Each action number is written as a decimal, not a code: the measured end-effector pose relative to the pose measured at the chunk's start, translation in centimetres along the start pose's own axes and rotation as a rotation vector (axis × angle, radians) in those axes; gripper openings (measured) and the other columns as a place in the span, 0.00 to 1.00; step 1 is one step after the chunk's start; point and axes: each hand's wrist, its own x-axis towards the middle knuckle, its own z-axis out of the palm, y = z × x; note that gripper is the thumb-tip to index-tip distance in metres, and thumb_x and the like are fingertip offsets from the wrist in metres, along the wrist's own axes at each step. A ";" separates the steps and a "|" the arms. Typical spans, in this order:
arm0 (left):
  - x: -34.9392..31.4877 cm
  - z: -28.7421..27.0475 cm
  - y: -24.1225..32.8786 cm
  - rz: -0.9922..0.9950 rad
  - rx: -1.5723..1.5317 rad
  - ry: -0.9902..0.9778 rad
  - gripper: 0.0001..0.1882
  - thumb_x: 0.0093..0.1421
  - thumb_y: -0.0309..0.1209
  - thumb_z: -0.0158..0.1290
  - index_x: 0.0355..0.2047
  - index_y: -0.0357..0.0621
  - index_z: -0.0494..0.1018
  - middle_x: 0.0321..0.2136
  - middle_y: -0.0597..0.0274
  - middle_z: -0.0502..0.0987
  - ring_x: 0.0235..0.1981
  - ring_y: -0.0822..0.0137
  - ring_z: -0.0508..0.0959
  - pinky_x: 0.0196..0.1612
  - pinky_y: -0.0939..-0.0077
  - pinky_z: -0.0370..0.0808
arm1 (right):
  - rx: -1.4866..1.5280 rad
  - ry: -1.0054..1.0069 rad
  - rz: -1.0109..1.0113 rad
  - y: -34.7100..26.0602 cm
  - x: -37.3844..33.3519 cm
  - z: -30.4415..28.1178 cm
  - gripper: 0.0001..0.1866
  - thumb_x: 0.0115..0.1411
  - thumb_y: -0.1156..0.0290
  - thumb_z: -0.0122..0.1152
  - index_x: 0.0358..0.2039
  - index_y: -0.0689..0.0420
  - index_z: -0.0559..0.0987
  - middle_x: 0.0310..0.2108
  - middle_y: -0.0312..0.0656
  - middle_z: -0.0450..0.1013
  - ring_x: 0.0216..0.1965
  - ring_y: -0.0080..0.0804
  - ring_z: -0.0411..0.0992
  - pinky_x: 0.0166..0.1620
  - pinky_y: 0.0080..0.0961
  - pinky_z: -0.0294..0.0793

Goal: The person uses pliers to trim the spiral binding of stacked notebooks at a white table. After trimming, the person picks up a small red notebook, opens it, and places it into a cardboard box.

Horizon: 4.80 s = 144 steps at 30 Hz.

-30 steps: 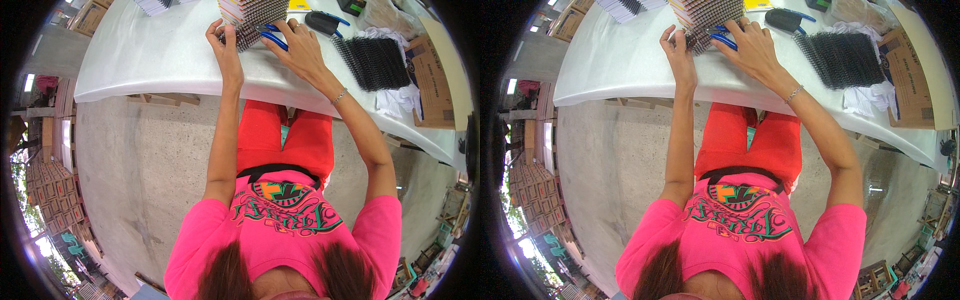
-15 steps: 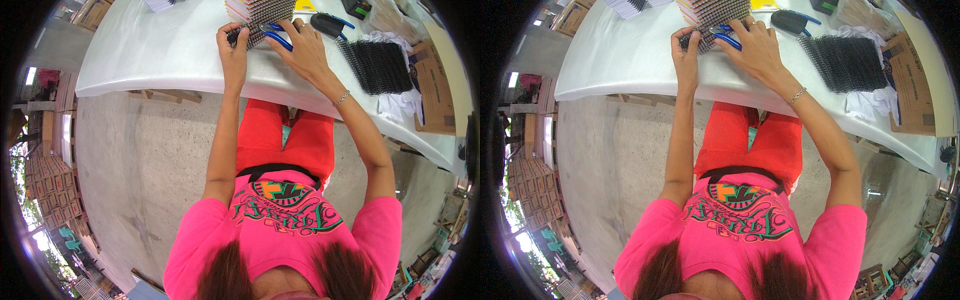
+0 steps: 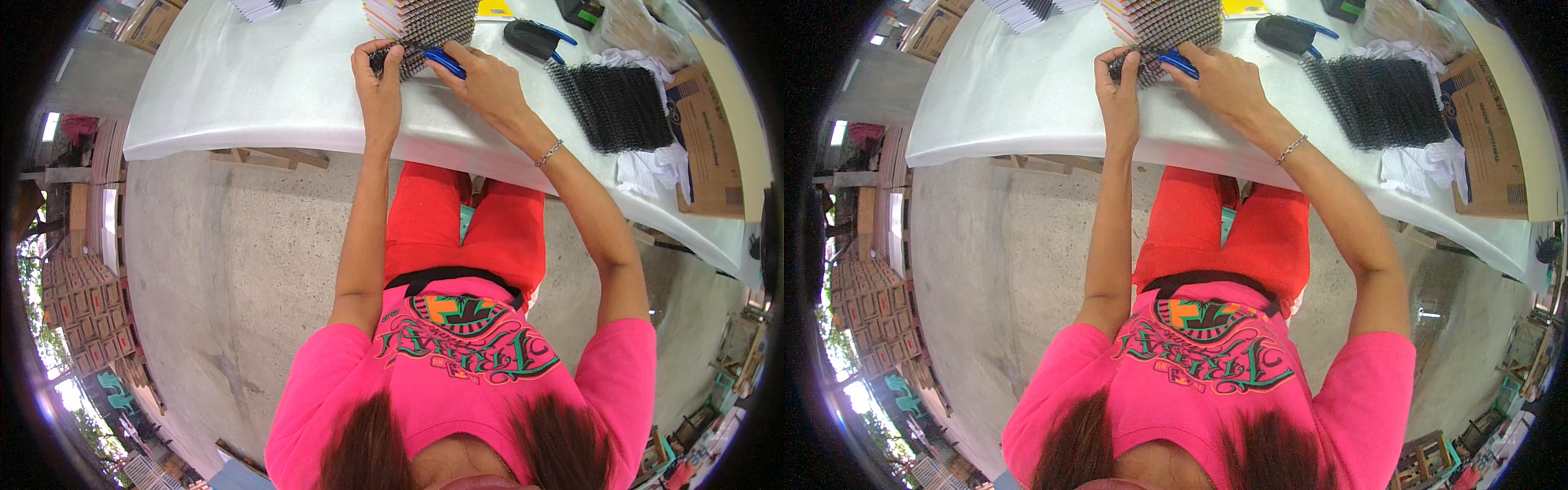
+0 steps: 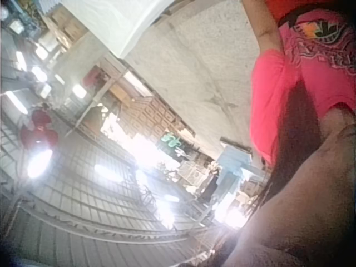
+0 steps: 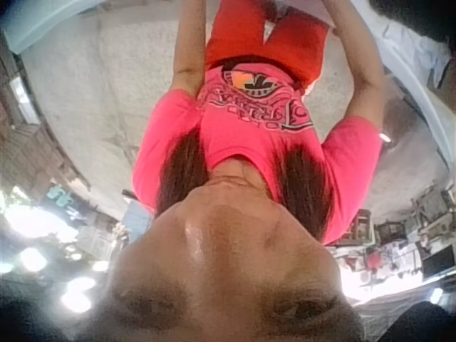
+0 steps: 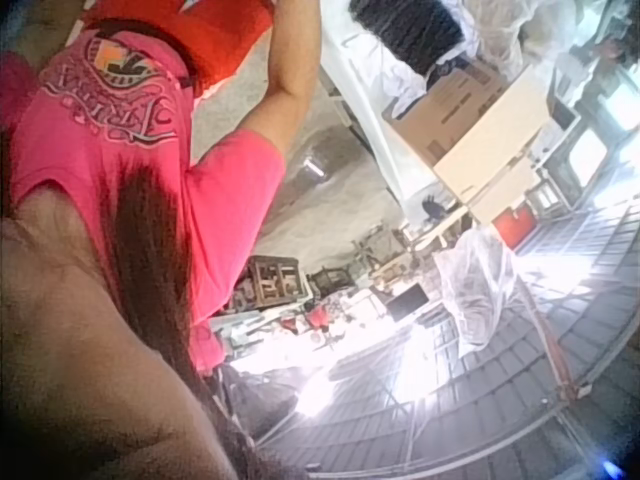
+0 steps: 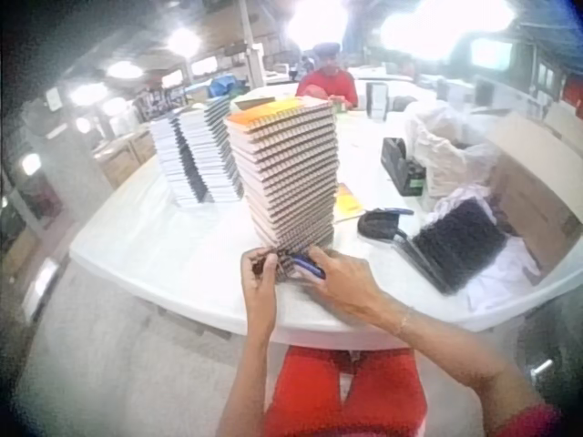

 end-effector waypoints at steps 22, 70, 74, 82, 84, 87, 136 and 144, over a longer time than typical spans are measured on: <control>-0.2 -0.1 0.1 -0.007 -0.041 -0.045 0.18 0.65 0.33 0.59 0.51 0.39 0.68 0.45 0.63 0.68 0.43 0.73 0.71 0.46 0.78 0.72 | -0.043 0.200 -0.051 0.0 -0.9 1.2 0.27 0.60 0.43 0.61 0.49 0.52 0.78 0.41 0.50 0.74 0.43 0.47 0.73 0.43 0.44 0.67; -0.2 -0.2 -0.6 0.028 0.036 0.038 0.12 0.69 0.36 0.55 0.42 0.38 0.75 0.38 0.63 0.75 0.40 0.73 0.73 0.48 0.77 0.69 | -0.020 0.140 -0.034 0.8 -1.8 1.9 0.29 0.61 0.42 0.59 0.50 0.54 0.77 0.44 0.52 0.73 0.45 0.49 0.72 0.47 0.46 0.67; -0.2 -0.2 -0.6 0.027 0.020 0.045 0.12 0.69 0.36 0.54 0.42 0.38 0.75 0.37 0.63 0.76 0.40 0.73 0.73 0.47 0.77 0.70 | -0.068 0.193 -0.083 0.5 -1.3 2.2 0.28 0.62 0.43 0.59 0.49 0.54 0.77 0.42 0.52 0.74 0.43 0.49 0.74 0.44 0.46 0.70; -0.2 -0.2 -0.8 0.056 0.079 0.054 0.14 0.69 0.38 0.55 0.42 0.37 0.75 0.37 0.60 0.75 0.40 0.70 0.73 0.47 0.75 0.70 | 0.037 0.036 0.027 0.2 -1.3 1.8 0.24 0.65 0.45 0.57 0.44 0.54 0.78 0.29 0.48 0.78 0.28 0.52 0.79 0.32 0.45 0.78; -0.2 -0.2 -0.8 0.082 0.141 0.086 0.14 0.69 0.38 0.54 0.43 0.38 0.75 0.38 0.59 0.74 0.40 0.67 0.73 0.48 0.73 0.70 | 0.079 0.045 0.048 0.3 -1.7 1.8 0.24 0.64 0.45 0.57 0.44 0.54 0.78 0.30 0.49 0.78 0.30 0.52 0.79 0.33 0.46 0.78; -0.4 -0.1 -0.8 0.105 0.221 0.147 0.13 0.69 0.37 0.53 0.45 0.39 0.75 0.40 0.56 0.73 0.42 0.64 0.73 0.49 0.71 0.70 | 0.046 0.059 0.065 0.7 -2.3 1.6 0.25 0.64 0.44 0.57 0.46 0.53 0.78 0.34 0.51 0.77 0.35 0.50 0.78 0.36 0.45 0.75; -1.9 -0.1 -1.4 0.320 0.699 0.087 0.09 0.62 0.29 0.56 0.42 0.43 0.75 0.46 0.50 0.68 0.54 0.51 0.66 0.60 0.47 0.55 | -0.036 0.084 -0.025 0.6 -2.0 2.5 0.21 0.63 0.46 0.59 0.38 0.53 0.77 0.26 0.47 0.76 0.27 0.49 0.79 0.29 0.42 0.78; -1.6 0.4 -1.0 0.307 0.631 0.152 0.14 0.61 0.27 0.54 0.48 0.42 0.73 0.48 0.48 0.69 0.53 0.49 0.66 0.58 0.53 0.61 | -0.151 0.159 -0.033 1.0 -2.9 2.5 0.24 0.63 0.43 0.58 0.44 0.52 0.77 0.38 0.48 0.75 0.40 0.47 0.73 0.40 0.45 0.66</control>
